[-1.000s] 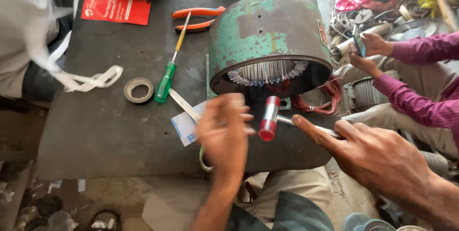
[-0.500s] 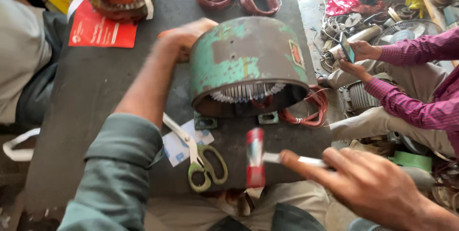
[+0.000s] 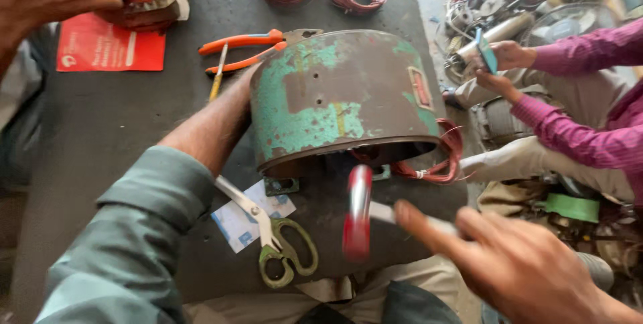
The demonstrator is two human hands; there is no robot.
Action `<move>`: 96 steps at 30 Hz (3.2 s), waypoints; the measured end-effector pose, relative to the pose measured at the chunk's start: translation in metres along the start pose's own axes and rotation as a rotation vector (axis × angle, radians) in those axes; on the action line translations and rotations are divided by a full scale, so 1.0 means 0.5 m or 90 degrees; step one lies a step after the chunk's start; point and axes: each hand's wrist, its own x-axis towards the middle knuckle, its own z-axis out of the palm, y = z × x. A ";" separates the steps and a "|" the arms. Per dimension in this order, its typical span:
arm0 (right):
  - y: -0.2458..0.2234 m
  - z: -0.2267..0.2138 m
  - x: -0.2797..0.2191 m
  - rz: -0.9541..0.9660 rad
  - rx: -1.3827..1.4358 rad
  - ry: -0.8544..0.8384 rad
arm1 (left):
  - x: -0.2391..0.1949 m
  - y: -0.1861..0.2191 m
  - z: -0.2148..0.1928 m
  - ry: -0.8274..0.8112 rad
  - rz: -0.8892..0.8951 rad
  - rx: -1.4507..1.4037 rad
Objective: The person winds copper wire into the slots of a motor stator, using a rubber mallet to seat the coils and scissors to cut insulating tape. The person continues inserting and securing wire loops into the stator slots throughout the clip.
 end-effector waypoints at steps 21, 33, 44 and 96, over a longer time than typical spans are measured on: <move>0.005 0.069 -0.005 0.061 0.008 -0.086 | -0.025 0.035 0.043 0.034 0.051 -0.020; 0.021 0.081 -0.034 0.018 -0.045 -0.006 | -0.096 0.102 0.080 0.064 0.069 -0.019; -0.018 0.144 -0.208 0.282 0.227 0.208 | -0.374 0.196 0.125 0.523 0.346 -0.132; 0.061 0.193 -0.104 0.498 1.302 0.497 | -0.543 0.148 0.529 0.822 0.513 0.234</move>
